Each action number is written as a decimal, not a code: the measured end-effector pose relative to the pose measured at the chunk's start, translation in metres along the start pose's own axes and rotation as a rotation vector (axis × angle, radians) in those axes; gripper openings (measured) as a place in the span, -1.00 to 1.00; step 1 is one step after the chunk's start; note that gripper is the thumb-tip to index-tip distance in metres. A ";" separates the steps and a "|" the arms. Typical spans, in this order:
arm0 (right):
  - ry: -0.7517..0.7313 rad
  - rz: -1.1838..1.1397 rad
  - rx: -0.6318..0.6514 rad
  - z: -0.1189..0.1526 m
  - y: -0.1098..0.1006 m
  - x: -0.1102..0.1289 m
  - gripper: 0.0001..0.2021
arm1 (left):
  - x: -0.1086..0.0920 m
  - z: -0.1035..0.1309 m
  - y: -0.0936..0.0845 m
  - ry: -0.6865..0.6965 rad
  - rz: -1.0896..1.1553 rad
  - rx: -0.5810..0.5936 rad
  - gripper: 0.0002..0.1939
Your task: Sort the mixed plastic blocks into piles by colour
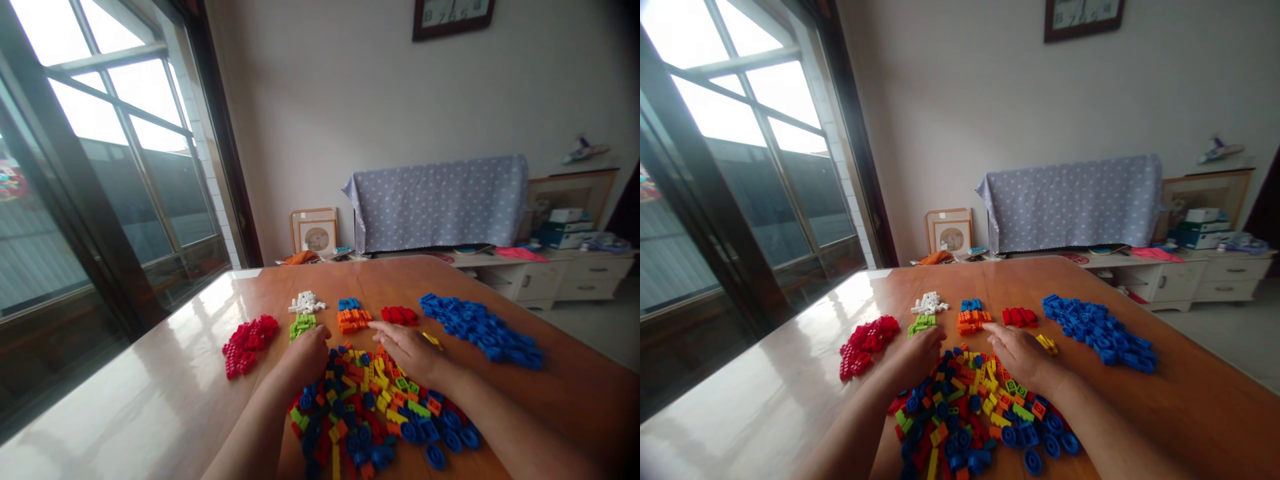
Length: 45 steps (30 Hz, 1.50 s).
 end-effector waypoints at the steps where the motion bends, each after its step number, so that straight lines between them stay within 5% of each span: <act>1: 0.003 -0.005 -0.010 0.000 -0.001 -0.002 -0.54 | 0.000 0.000 0.000 -0.003 -0.017 -0.002 -0.69; 7: 0.054 -0.015 -0.060 0.000 -0.004 -0.029 -0.55 | -0.016 0.002 0.007 0.140 -0.042 -0.035 -0.61; 13: 0.079 -0.107 -0.145 0.001 -0.016 -0.044 -0.57 | -0.035 0.005 0.028 0.344 -0.040 0.059 -0.59; 25: 0.290 -0.125 -0.353 0.012 -0.064 -0.087 -0.69 | -0.035 0.008 0.003 0.249 0.001 0.005 -0.68; 32: 0.321 0.124 -0.258 0.016 -0.069 -0.115 -0.78 | -0.025 0.007 0.000 0.254 -0.006 -0.045 -0.68; 36: 0.286 0.046 -0.124 0.014 -0.052 -0.100 -0.76 | -0.025 0.008 0.002 0.248 -0.059 -0.001 -0.75; 45: 0.109 -0.003 0.148 0.011 0.002 -0.020 -0.85 | -0.035 0.012 0.004 0.261 -0.113 0.026 -0.81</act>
Point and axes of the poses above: each hand's wrist, its own z-axis away from the middle knuckle, its own y-axis out of the palm, x = y × z, the point moved 7 cm from there along -z, towards the middle knuckle, and after that the axes turned 6 degrees about -y, right-handed, at the moved point
